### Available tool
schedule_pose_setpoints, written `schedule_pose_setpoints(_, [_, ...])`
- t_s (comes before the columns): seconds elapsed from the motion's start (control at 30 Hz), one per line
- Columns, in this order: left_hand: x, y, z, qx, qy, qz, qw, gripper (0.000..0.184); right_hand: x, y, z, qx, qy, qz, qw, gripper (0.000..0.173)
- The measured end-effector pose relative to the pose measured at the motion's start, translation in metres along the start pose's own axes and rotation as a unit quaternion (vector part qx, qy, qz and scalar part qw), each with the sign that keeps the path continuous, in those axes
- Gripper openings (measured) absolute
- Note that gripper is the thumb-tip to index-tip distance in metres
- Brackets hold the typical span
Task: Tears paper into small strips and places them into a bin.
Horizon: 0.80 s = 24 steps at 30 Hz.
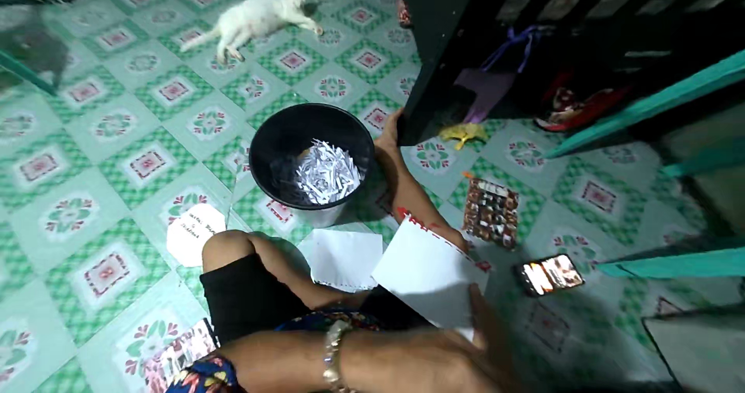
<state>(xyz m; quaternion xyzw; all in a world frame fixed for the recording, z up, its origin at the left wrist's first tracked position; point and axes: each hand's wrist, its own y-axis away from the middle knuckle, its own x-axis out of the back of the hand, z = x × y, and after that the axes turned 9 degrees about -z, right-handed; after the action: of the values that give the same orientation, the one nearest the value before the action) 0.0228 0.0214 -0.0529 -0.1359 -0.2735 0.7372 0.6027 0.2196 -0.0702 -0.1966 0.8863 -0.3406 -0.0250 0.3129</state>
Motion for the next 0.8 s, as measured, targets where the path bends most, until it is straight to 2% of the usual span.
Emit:
schedule_pose_setpoints(0.03, [0.0, 0.001, -0.025, 0.043, -0.11, -0.055, 0.991, 0.021, 0.0, 0.005, 0.002, 0.04, -0.039, -0.016, 0.998, 0.04])
schedule_pose_setpoints(0.1, [-0.01, 0.014, -0.074, 0.157, -0.283, -0.155, 0.934, 0.014, 0.002, 0.007, 0.015, 0.103, -0.112, -0.06, 0.987, 0.036])
schedule_pose_setpoints(0.17, [-0.023, 0.035, -0.113, 0.222, -0.372, -0.203, 0.878, 0.016, 0.002, 0.015, 0.011, 0.095, -0.06, -0.036, 0.993, 0.041])
schedule_pose_setpoints(0.27, [-0.033, 0.06, -0.145, 0.181, -0.484, -0.176, 0.838, 0.019, 0.008, 0.012, 0.022, 0.109, -0.055, -0.029, 0.992, 0.046])
schedule_pose_setpoints(0.43, [-0.028, 0.063, -0.143, 0.125, -0.577, -0.124, 0.798, 0.024, 0.022, 0.004, 0.032, 0.178, -0.045, -0.07, 0.98, 0.045])
schedule_pose_setpoints(0.47, [-0.027, 0.065, -0.142, 0.118, -0.59, -0.116, 0.79, 0.025, 0.019, 0.011, 0.023, 0.172, -0.034, -0.058, 0.983, 0.045])
schedule_pose_setpoints(0.57, [-0.021, 0.068, -0.135, 0.115, -0.616, -0.089, 0.774, 0.022, -0.009, 0.049, -0.034, 0.055, -0.053, 0.031, 0.997, 0.039])
schedule_pose_setpoints(0.6, [-0.019, 0.068, -0.133, 0.113, -0.624, -0.086, 0.769, 0.019, -0.01, 0.047, -0.034, 0.042, -0.061, 0.043, 0.996, 0.037])
schedule_pose_setpoints(0.7, [-0.016, 0.062, -0.124, 0.12, -0.624, -0.103, 0.766, 0.013, 0.01, 0.031, -0.014, 0.074, -0.102, -0.027, 0.992, 0.042])
schedule_pose_setpoints(0.8, [-0.011, 0.046, -0.115, 0.162, -0.547, -0.106, 0.815, 0.012, 0.017, 0.033, -0.015, 0.111, -0.198, -0.104, 0.968, 0.046])
